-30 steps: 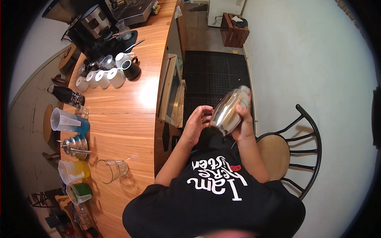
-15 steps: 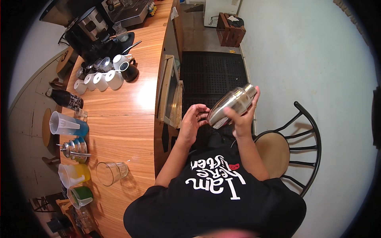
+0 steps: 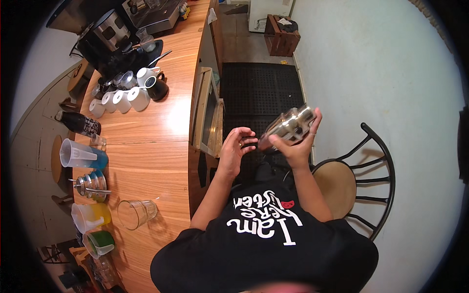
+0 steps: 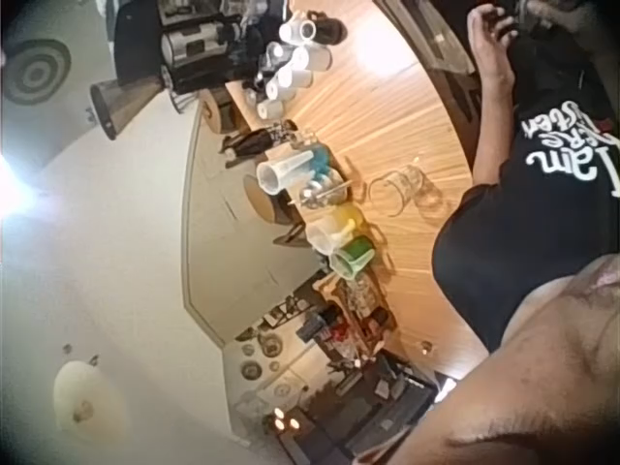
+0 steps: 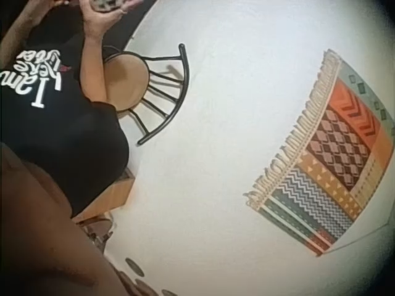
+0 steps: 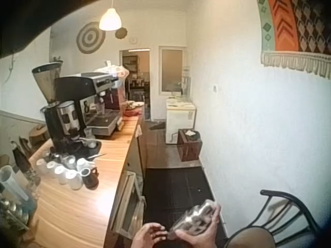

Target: Preparing a blue drink in a cocktail shaker and pouring it into a glass.

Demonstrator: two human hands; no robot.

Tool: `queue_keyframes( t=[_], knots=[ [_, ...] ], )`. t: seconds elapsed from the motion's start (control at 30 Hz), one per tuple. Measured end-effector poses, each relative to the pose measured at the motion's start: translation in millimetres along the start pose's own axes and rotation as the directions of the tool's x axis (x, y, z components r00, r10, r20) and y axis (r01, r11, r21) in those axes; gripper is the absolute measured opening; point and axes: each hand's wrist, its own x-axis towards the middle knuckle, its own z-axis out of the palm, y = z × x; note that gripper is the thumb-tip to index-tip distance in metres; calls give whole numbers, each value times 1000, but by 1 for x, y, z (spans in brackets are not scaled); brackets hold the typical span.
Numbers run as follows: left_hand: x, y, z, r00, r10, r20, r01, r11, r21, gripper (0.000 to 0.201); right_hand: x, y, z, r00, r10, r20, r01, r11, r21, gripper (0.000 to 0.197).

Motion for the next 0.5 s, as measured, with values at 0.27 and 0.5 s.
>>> queue_keyframes(
  t=[0.27,0.5],
  knots=[
    [-1,-3,-1,1000,8,-15,-8,1000,15,37,-10,17,6,897,441,-9,-387,797,464,115],
    [-4,2,3,998,50,-39,-48,998,48,36,-8,16,-7,990,-108,87,125,965,-230,127]
  ],
)
